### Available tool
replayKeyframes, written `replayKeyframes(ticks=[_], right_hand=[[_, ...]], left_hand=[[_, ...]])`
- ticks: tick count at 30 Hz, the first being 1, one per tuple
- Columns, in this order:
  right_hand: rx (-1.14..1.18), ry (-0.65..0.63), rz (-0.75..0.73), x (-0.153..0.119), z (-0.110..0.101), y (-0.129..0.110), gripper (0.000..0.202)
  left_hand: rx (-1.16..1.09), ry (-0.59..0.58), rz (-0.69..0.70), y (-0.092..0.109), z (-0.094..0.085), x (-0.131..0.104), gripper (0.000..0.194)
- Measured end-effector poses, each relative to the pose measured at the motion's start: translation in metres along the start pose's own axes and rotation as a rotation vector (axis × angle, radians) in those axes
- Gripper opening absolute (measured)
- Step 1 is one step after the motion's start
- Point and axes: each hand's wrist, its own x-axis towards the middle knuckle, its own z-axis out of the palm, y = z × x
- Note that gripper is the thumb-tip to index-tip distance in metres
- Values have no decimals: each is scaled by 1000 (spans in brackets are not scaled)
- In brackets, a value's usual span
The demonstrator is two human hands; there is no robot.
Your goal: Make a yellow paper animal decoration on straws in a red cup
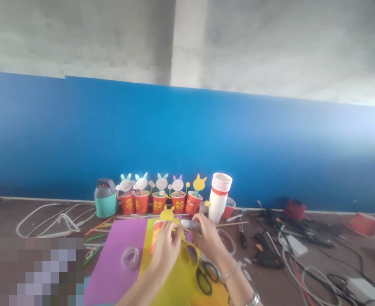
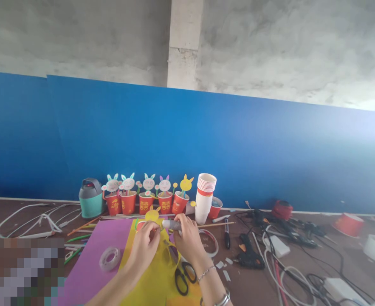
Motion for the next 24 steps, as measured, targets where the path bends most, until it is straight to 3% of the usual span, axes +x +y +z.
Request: replayKeyframes(ticks=[5,8,11,18,23,24], right_hand=[[21,24,152,2,-3,14,21],[-165,-1,359,2,-5,28,23],[-312,-14,468,1,-1,35,22],[-270,40,468,2,8,31,24],[-46,97,424,1,3,11,20],[19,78,414,0,4,4,29]], left_hand=[[-23,-14,-42,2,-1,0,18],[-2,-24,-34,2,-2,1,18],[53,-38,11,3,-1,3,16],[212,-37,225,4,7,3,13],[379,28,455,-4,7,-5,15],[411,48,495,-6,7,-7,16]])
